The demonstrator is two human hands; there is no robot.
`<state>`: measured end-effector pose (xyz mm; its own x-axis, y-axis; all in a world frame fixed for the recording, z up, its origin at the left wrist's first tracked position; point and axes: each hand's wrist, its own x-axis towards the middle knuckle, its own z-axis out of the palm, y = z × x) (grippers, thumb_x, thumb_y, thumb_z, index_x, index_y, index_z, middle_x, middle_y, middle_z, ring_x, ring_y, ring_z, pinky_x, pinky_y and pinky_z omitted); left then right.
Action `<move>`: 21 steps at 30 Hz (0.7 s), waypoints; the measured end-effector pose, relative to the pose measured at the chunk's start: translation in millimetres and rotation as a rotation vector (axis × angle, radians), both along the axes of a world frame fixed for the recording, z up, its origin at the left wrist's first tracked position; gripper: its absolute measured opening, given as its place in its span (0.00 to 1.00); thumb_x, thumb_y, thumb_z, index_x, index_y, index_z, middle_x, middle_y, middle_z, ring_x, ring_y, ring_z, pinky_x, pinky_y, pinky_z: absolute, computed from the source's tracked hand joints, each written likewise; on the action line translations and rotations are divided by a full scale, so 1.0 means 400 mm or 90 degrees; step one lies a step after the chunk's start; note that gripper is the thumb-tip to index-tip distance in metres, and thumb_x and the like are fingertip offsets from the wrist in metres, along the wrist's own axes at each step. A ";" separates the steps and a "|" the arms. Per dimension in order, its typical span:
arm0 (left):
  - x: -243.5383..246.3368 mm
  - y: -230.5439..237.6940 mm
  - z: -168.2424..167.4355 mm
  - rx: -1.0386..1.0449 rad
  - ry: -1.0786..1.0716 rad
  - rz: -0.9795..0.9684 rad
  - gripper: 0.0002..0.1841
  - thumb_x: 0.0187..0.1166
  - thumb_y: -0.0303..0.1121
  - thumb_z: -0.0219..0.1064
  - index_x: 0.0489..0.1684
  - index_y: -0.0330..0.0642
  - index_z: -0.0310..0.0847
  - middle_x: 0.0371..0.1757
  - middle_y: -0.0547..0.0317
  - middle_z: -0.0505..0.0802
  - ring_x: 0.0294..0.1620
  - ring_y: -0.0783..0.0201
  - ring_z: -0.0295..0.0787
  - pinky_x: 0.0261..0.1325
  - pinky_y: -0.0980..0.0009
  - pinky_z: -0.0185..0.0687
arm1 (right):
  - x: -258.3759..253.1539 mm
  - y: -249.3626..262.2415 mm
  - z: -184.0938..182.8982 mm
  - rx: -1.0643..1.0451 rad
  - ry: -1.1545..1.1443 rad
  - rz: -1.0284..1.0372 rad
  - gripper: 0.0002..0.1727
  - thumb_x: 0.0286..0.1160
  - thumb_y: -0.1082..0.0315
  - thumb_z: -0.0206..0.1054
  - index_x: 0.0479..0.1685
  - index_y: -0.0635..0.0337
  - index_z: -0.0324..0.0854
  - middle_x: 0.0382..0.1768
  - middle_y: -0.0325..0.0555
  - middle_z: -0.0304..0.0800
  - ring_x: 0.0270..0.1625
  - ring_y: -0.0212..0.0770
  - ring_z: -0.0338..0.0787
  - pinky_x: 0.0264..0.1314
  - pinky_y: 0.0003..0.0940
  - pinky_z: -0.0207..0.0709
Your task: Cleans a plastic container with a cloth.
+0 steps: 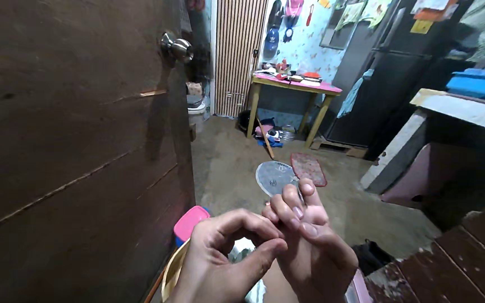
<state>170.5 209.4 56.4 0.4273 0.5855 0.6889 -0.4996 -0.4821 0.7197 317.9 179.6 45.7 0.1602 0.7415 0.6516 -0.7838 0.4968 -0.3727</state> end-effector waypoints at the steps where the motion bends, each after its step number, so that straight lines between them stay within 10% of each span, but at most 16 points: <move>1: 0.004 0.005 -0.001 -0.003 0.003 0.004 0.05 0.72 0.21 0.75 0.42 0.33 0.89 0.43 0.55 0.96 0.44 0.66 0.95 0.52 0.70 0.93 | 0.005 0.005 -0.003 -0.004 -0.003 0.007 0.19 0.62 0.74 0.69 0.55 0.52 0.77 0.35 0.41 0.82 0.39 0.37 0.87 0.44 0.34 0.80; 15: -0.131 -0.102 -0.076 0.002 0.171 0.132 0.10 0.82 0.38 0.69 0.48 0.45 0.92 0.41 0.60 0.96 0.37 0.67 0.92 0.40 0.75 0.89 | -0.073 -0.199 -0.052 0.001 -0.055 -0.054 0.26 0.58 0.76 0.73 0.58 0.46 0.73 0.36 0.36 0.80 0.41 0.32 0.84 0.51 0.32 0.80; 21: -0.255 -0.257 -0.138 0.056 0.323 0.114 0.12 0.82 0.46 0.68 0.52 0.54 0.92 0.51 0.68 0.94 0.48 0.67 0.91 0.49 0.69 0.91 | -0.199 -0.406 -0.083 -0.020 0.022 0.001 0.21 0.58 0.73 0.71 0.53 0.48 0.76 0.36 0.38 0.80 0.40 0.37 0.84 0.49 0.37 0.79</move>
